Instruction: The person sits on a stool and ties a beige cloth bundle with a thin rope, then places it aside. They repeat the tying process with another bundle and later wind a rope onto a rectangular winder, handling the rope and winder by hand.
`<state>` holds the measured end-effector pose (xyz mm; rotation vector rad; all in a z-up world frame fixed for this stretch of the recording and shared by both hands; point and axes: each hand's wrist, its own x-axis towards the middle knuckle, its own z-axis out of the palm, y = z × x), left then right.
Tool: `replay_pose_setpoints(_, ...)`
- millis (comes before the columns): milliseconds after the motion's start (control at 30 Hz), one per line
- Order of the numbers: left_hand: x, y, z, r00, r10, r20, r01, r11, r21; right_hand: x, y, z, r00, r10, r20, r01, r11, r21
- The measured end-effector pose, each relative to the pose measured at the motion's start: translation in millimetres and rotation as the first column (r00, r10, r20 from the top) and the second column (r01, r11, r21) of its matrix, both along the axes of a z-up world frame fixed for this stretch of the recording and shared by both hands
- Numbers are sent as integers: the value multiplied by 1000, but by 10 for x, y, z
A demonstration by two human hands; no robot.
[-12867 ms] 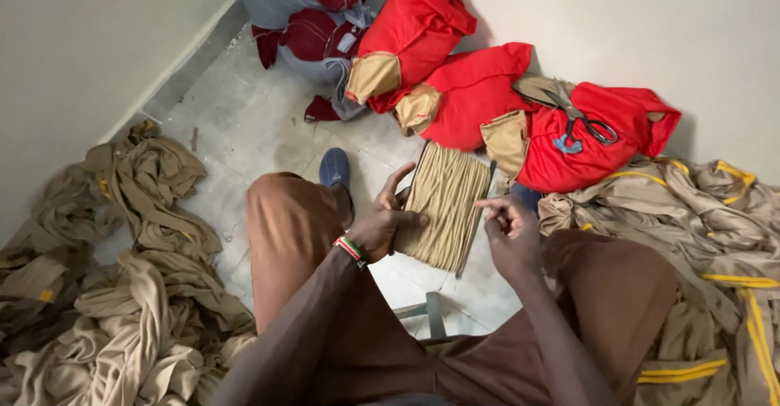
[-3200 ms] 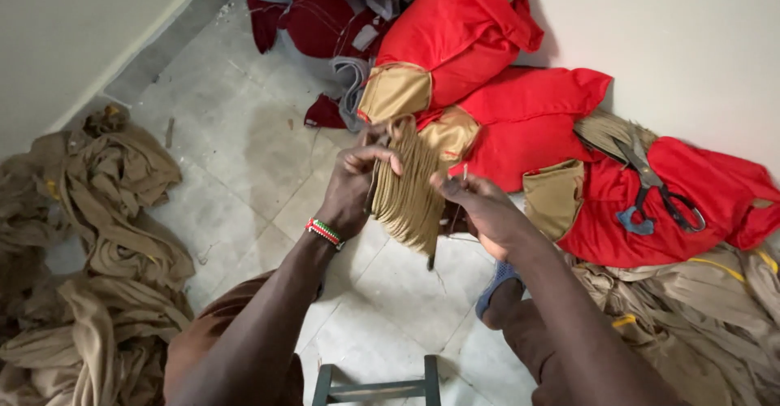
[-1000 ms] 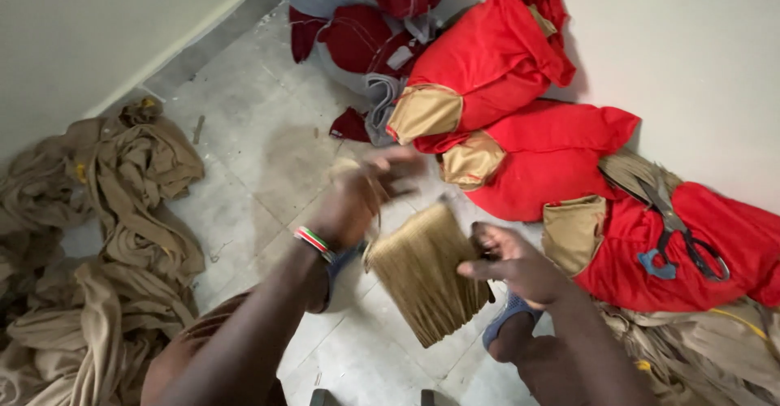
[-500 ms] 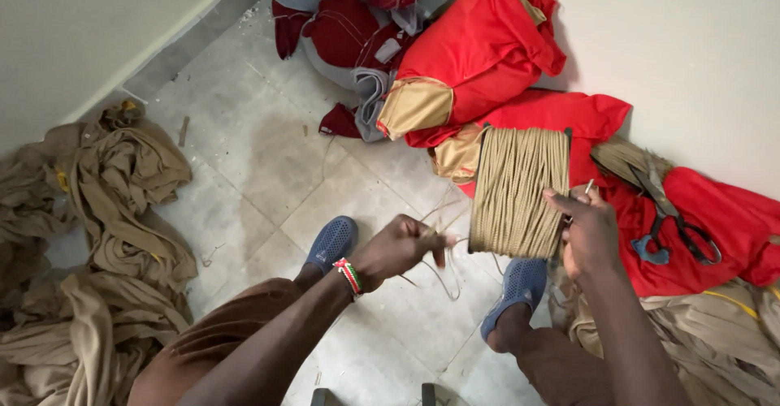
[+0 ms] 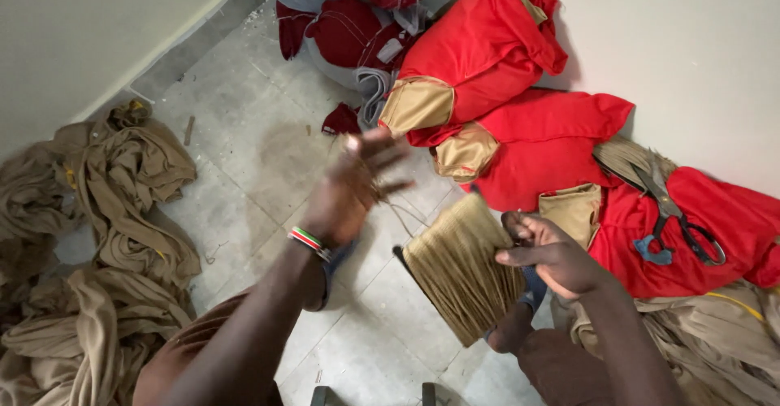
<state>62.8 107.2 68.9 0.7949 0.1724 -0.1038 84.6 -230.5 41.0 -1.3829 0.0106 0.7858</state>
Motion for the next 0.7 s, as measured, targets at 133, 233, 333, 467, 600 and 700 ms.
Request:
replay_pose_setpoints(133,-365,-727,44,982,-51,-179,29,992,-125,19,190,310,975,-213,-71,224,928,299)
replay_pose_setpoints(233,-591,-1050,86,884,-361,-296,268,912,-311,184,341,672,902,-423,-82,428,862,271)
replay_pose_setpoints(333,-619,-1048,36,797,-513,-320,363,829,-425,305,168,521,826,-561,-44,563,823,70)
replay_pose_setpoints(467,-286,-679,-16,931,-293,-217,212,919,-331,111,116,545,794,-593,132,606,759,-236)
replay_pose_setpoints(600,95,-85,586,1000,7,3,-6,977,-213,74,40,174,974,59,220,122,682,-721)
replay_pose_setpoints(700,211,183,308,990,63,126,-48,992,-120,-164,53,-38,924,306,229,-172,868,-466)
